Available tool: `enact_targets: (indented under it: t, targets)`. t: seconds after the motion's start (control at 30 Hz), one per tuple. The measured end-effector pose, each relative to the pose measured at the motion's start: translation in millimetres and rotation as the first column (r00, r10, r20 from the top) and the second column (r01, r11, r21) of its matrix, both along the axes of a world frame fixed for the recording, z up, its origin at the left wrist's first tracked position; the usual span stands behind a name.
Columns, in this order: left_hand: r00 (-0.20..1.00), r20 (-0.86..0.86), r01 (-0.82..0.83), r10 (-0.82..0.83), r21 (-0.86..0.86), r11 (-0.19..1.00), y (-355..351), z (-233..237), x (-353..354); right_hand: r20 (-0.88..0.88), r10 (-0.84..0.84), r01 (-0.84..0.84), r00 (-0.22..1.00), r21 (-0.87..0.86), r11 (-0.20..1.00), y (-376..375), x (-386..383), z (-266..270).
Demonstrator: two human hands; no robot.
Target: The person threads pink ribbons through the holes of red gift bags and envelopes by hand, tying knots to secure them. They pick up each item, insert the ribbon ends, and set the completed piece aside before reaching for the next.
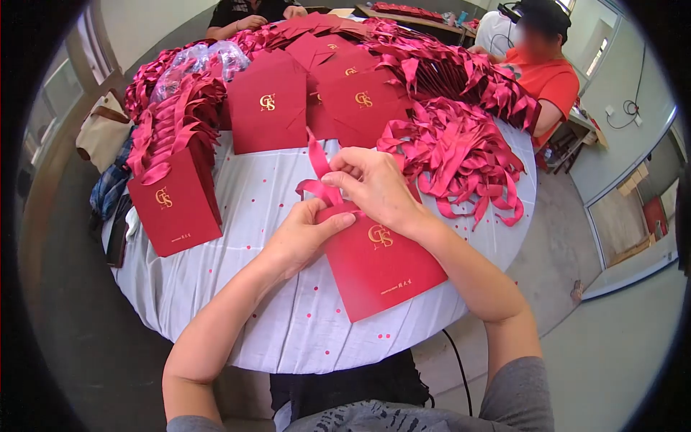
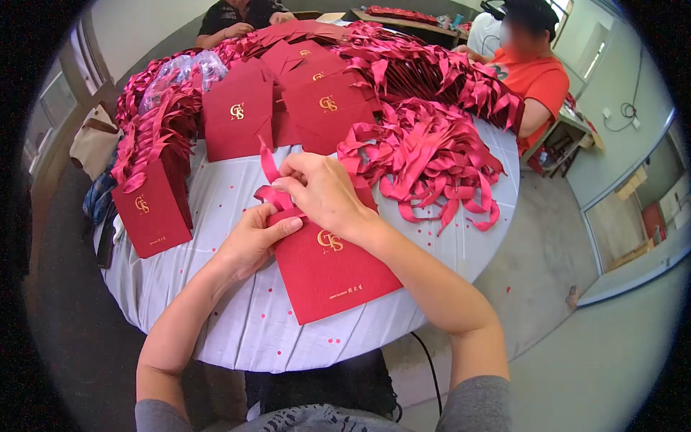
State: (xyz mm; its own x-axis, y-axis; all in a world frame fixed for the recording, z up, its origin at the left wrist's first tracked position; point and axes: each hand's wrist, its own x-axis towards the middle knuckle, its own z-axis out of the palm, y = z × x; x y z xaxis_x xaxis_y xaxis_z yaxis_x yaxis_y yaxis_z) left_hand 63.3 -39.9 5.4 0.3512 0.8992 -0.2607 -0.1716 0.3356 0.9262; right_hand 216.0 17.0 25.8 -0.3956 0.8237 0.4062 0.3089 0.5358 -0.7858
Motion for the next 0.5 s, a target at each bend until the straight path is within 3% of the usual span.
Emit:
enact_targets:
  t: [0.03, 0.2, 0.5]
  targets:
    - [1.000, 0.015, 0.004, -0.003, -0.008, 1.000, -0.3, -0.2, 0.4, 0.009, 0.011, -0.012, 1.000, 0.106, 0.994, 0.9, -1.0, -2.8]
    - [0.999, 0.053, 0.005, -0.007, 0.037, 0.999, -3.4, -6.3, 3.7, 0.053, -0.054, 0.036, 0.997, 0.287, 0.957, 0.2, -4.6, -16.0]
    - [0.998, 0.069, 0.005, -0.007, 0.031, 1.000, -3.5, -8.7, 4.5, 0.074, -0.079, 0.050, 0.994, 0.331, 0.942, -0.3, -6.3, -20.5]
